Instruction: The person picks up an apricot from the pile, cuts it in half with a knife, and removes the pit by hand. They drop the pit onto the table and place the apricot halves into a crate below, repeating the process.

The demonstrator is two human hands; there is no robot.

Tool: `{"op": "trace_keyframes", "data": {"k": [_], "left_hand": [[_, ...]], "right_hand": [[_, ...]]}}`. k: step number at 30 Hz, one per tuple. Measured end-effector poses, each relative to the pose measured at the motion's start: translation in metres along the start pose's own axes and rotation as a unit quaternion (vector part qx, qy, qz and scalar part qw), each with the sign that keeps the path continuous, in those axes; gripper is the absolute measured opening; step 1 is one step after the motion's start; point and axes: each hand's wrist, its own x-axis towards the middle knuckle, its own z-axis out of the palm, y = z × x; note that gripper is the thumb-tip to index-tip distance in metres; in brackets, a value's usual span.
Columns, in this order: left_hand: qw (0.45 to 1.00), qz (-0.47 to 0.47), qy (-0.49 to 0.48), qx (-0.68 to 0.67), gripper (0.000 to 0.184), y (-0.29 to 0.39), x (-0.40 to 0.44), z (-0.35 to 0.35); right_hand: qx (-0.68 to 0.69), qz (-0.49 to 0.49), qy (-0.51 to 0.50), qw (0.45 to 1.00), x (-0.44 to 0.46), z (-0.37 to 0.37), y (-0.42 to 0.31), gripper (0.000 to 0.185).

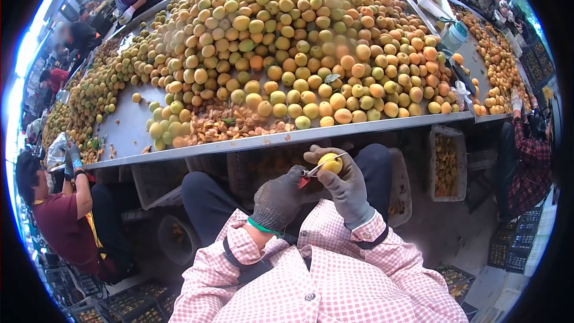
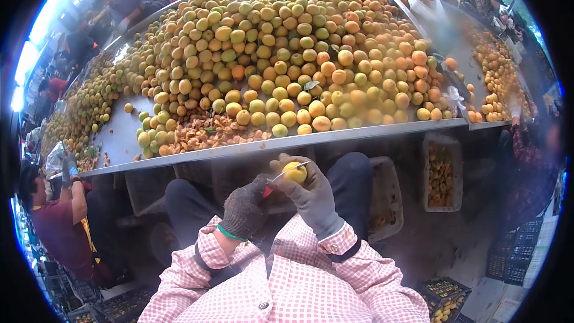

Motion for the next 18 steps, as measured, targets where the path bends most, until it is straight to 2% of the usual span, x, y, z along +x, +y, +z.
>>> {"op": "trace_keyframes", "data": {"k": [1,2,3,5,7,9,10,14,16,18], "left_hand": [[1.0,-0.002,-0.001,-0.001,0.027,0.001,-0.002,0.001],[1.0,-0.004,0.004,0.003,0.027,0.002,-0.003,0.002],[1.0,-0.006,0.011,0.006,0.027,0.003,-0.004,0.002],[1.0,-0.001,0.031,0.001,0.027,0.004,-0.003,-0.001],[0.999,-0.001,0.045,-0.004,0.027,0.0,-0.005,-0.004],[0.998,0.029,0.055,0.028,0.027,-0.01,-0.001,-0.006],[0.998,0.028,0.058,0.028,0.027,-0.009,-0.001,-0.006],[0.995,0.025,0.098,0.024,0.026,-0.009,-0.008,0.006],[0.993,0.024,0.111,0.014,0.026,-0.013,-0.008,0.01],[0.991,0.049,0.121,0.032,0.024,-0.016,-0.007,0.008]], "right_hand": [[0.042,-0.016,-0.01,0.999,-0.003,0.004,-0.004,0.038],[0.147,0.041,-0.012,0.988,-0.006,0.01,-0.009,0.041],[0.145,0.041,-0.014,0.988,-0.007,0.015,-0.01,0.041],[0.295,0.045,-0.019,0.954,-0.005,0.025,-0.012,0.042],[0.297,0.057,-0.02,0.953,-0.005,0.019,-0.013,0.041],[0.139,-0.006,-0.007,0.99,0.003,0.009,-0.008,0.041],[0.173,-0.034,-0.017,0.984,0.004,0.008,-0.007,0.042],[0.195,-0.014,-0.002,0.981,-0.002,0.013,-0.006,0.042],[0.348,0.099,-0.003,0.932,-0.007,0.021,-0.009,0.042],[0.37,0.093,-0.003,0.924,-0.005,0.019,-0.004,0.043]]}}
